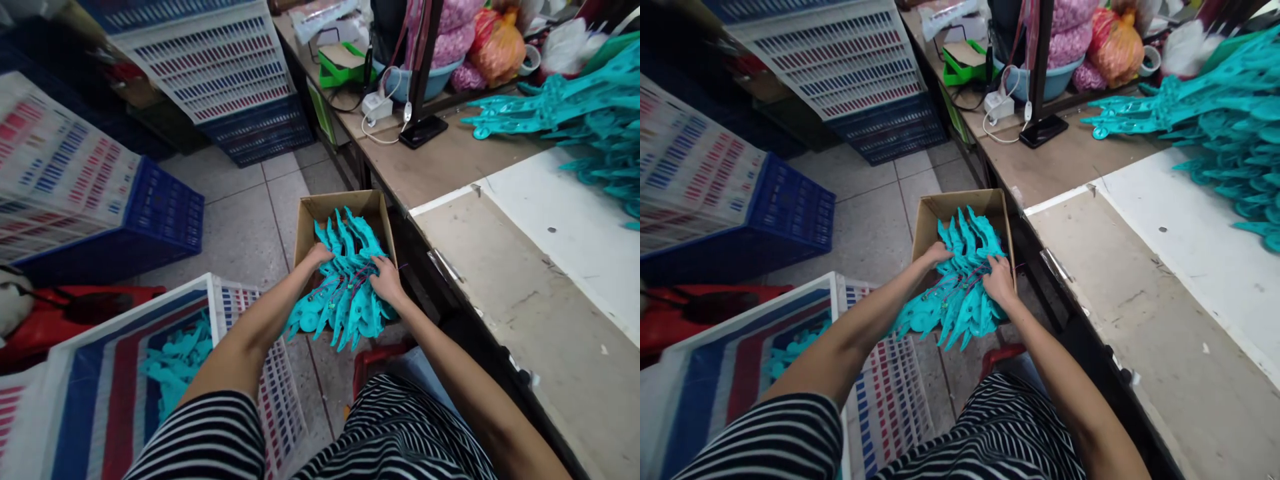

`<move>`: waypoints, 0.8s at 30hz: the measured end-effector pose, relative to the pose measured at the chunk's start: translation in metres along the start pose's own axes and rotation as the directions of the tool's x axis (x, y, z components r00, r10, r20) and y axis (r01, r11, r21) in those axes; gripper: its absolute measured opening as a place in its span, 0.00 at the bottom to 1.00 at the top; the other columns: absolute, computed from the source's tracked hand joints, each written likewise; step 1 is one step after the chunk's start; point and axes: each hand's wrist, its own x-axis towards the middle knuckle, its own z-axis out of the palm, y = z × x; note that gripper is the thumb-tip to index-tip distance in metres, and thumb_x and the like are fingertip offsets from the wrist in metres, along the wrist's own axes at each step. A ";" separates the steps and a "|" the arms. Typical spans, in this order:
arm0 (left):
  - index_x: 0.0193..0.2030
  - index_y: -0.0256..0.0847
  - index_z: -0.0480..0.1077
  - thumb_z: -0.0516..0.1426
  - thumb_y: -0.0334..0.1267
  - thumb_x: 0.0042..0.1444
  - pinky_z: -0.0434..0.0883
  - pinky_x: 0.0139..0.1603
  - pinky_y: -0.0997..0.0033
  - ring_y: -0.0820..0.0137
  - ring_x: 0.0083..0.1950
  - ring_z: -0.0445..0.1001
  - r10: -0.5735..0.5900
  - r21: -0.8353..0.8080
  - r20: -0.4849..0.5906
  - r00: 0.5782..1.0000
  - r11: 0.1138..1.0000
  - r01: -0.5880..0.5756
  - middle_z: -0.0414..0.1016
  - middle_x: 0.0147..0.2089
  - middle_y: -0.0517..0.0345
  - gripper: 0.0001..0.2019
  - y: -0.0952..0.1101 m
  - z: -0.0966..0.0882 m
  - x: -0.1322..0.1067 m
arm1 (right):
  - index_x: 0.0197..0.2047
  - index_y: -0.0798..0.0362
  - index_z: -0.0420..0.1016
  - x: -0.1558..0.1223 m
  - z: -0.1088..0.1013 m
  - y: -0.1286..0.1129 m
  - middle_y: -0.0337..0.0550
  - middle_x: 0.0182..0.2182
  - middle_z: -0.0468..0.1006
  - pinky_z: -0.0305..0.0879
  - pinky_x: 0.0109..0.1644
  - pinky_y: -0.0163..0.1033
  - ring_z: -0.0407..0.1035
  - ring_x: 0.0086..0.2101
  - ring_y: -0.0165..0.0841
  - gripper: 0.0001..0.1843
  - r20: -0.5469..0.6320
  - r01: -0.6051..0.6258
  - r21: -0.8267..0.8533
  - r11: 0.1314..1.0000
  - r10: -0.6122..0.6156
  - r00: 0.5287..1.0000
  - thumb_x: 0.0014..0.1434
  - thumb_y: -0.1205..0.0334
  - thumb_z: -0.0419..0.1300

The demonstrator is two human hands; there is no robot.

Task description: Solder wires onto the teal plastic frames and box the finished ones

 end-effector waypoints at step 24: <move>0.37 0.26 0.81 0.46 0.46 0.68 0.75 0.48 0.58 0.48 0.48 0.81 0.284 0.738 0.051 0.957 0.635 -0.228 0.82 0.41 0.31 0.27 0.050 -0.033 -0.087 | 0.61 0.65 0.67 -0.020 -0.033 -0.059 0.66 0.57 0.71 0.63 0.61 0.53 0.65 0.59 0.48 0.22 0.052 -0.115 -0.155 0.981 0.124 0.991 0.66 0.68 0.47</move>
